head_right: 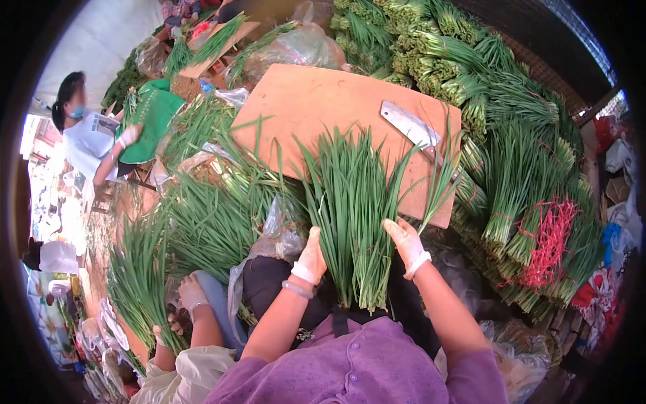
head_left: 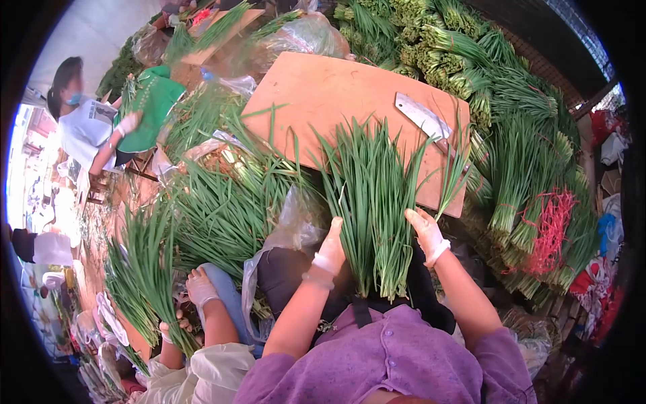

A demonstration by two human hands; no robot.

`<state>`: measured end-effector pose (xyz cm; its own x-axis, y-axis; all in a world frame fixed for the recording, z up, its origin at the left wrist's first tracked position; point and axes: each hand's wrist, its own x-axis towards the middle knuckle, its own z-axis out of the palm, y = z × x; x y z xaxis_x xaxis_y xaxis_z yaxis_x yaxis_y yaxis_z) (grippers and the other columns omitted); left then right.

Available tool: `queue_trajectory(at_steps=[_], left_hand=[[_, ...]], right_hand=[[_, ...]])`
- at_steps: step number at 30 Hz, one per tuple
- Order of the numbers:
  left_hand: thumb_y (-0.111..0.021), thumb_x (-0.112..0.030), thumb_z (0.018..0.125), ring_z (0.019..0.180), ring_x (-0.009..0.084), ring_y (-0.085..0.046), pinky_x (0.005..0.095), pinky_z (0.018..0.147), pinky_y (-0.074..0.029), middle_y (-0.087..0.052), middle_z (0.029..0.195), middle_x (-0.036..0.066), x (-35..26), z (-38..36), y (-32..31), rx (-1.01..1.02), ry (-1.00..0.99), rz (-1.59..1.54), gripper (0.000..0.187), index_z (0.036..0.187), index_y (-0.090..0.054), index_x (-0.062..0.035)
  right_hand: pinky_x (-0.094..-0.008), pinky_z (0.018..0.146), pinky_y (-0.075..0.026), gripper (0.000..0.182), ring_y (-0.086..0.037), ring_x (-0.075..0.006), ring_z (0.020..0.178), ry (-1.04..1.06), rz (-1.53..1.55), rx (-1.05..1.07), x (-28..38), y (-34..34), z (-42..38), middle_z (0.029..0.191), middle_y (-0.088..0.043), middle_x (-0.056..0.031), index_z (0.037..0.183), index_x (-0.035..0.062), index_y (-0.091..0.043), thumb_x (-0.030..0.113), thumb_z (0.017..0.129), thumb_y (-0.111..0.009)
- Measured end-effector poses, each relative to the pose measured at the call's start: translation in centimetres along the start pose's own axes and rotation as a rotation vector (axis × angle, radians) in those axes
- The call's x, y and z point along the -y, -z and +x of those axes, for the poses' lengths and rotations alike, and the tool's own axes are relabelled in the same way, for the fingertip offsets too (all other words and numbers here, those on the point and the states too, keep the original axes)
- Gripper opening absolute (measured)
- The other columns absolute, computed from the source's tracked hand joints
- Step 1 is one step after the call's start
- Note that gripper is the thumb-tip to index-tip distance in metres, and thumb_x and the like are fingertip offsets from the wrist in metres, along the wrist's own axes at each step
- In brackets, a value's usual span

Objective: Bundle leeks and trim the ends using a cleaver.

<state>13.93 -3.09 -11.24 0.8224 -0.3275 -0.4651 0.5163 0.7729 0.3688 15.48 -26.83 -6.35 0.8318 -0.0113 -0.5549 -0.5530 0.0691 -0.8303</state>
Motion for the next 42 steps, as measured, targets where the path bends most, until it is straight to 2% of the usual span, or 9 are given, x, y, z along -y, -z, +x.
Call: queue_trajectory(at_steps=[6, 18, 25, 30, 31, 33, 34, 35, 42], left_hand=[[-0.067, -0.033, 0.083, 0.114, 0.0155, -0.047, 0.0313, 0.1, -0.033, -0.054, 0.123, 0.004, -1.1, 3.5, -2.7, -0.001, -0.007, 0.54, 0.061, 0.13, -0.043, -0.0033], [-0.082, -0.017, 0.067, 0.094, 0.0141, -0.057, 0.0302, 0.084, -0.047, -0.062, 0.103, 0.006, -14.3, -1.8, -24.9, 0.464, -0.677, 0.867, 0.057, 0.114, -0.055, 0.0003], [-0.08, -0.011, 0.068, 0.081, 0.0103, -0.059, 0.0244, 0.065, -0.051, -0.064, 0.094, 0.004, -17.9, 3.2, -26.5, 0.384, -0.427, 1.083, 0.049, 0.111, -0.057, -0.0016], [-0.069, -0.022, 0.078, 0.107, 0.0203, -0.056, 0.0313, 0.092, -0.044, -0.059, 0.118, 0.009, -18.3, 6.4, -24.3, 0.455, -0.575, 1.611, 0.048, 0.118, -0.054, -0.0026], [-0.059, -0.023, 0.085, 0.112, 0.0196, -0.052, 0.0317, 0.097, -0.041, -0.058, 0.12, 0.011, -17.8, 8.3, -22.9, 0.735, -0.76, 1.344, 0.039, 0.118, -0.055, -0.0035], [-0.045, -0.027, 0.092, 0.104, 0.0203, -0.058, 0.0341, 0.096, -0.043, -0.064, 0.108, 0.012, -17.6, 3.5, -24.5, 0.571, -0.66, 1.423, 0.03, 0.106, -0.062, -0.0063], [-0.048, -0.033, 0.089, 0.095, 0.0236, -0.061, 0.0363, 0.087, -0.046, -0.065, 0.102, 0.013, -17.5, 4.2, -24.8, 0.555, -0.627, 1.594, 0.032, 0.101, -0.064, -0.0076], [-0.052, -0.038, 0.084, 0.085, 0.0273, -0.062, 0.0386, 0.079, -0.047, -0.067, 0.093, 0.015, -16.0, 10.3, -22.9, 0.676, -0.966, 1.574, 0.034, 0.094, -0.067, -0.0083], [-0.077, -0.036, 0.05, 0.074, 0.0279, -0.064, 0.0362, 0.068, -0.05, -0.067, 0.078, 0.015, -13.6, -6.0, -27.1, 0.498, -0.977, 1.288, 0.052, 0.086, -0.064, -0.002]], right_hand=[[-0.0343, 0.085, -0.047, 0.049, -0.059, -0.0177, 0.098, -0.244, 0.325, 0.189, 5.6, -5.8, 0.6, 0.109, -0.062, -0.0087, 0.119, -0.0013, -0.052, 0.029, 0.083, -0.066], [-0.0254, 0.074, -0.051, 0.038, -0.06, -0.0096, 0.08, 0.64, 0.159, 0.396, 24.8, -8.8, -4.1, 0.093, -0.065, -0.0042, 0.11, 0.0009, -0.057, 0.008, 0.076, -0.072], [-0.0279, 0.08, -0.05, 0.065, -0.06, -0.0137, 0.089, 0.769, 0.114, 0.444, 26.6, -8.1, 0.0, 0.113, -0.056, -0.0097, 0.132, 0.0022, -0.038, 0.013, 0.077, -0.072], [-0.0274, 0.065, -0.048, 0.023, -0.056, -0.0113, 0.071, 0.858, -0.359, 0.048, 26.2, -9.6, -0.7, 0.08, -0.065, -0.0034, 0.092, -0.0013, -0.067, 0.018, 0.079, -0.069], [-0.029, 0.07, -0.051, 0.031, -0.059, -0.0138, 0.086, 0.663, -0.232, 0.228, 26.3, -9.4, 0.4, 0.1, -0.063, -0.0097, 0.106, -0.0027, -0.059, 0.012, 0.08, -0.067], [-0.0269, 0.083, -0.047, 0.039, -0.061, -0.0186, 0.088, 0.71, -0.094, 0.231, 23.7, -8.8, 4.9, 0.097, -0.066, -0.0154, 0.112, -0.0065, -0.058, 0.022, 0.086, -0.059], [-0.0257, 0.084, -0.046, 0.037, -0.062, -0.0185, 0.088, 1.173, -0.531, 0.07, 21.7, -6.4, 8.9, 0.098, -0.066, -0.0168, 0.111, -0.0068, -0.06, 0.022, 0.089, -0.055], [-0.0261, 0.081, -0.047, 0.031, -0.062, -0.0171, 0.087, 0.715, -0.34, -0.118, 24.5, -9.0, 3.3, 0.097, -0.066, -0.014, 0.105, -0.0067, -0.063, 0.018, 0.087, -0.058], [-0.0374, 0.103, -0.034, 0.043, -0.048, -0.0265, 0.118, 1.178, -0.309, 0.242, 21.1, -3.5, -4.1, 0.131, -0.046, -0.0198, 0.128, -0.0097, -0.042, 0.012, 0.091, -0.047]])
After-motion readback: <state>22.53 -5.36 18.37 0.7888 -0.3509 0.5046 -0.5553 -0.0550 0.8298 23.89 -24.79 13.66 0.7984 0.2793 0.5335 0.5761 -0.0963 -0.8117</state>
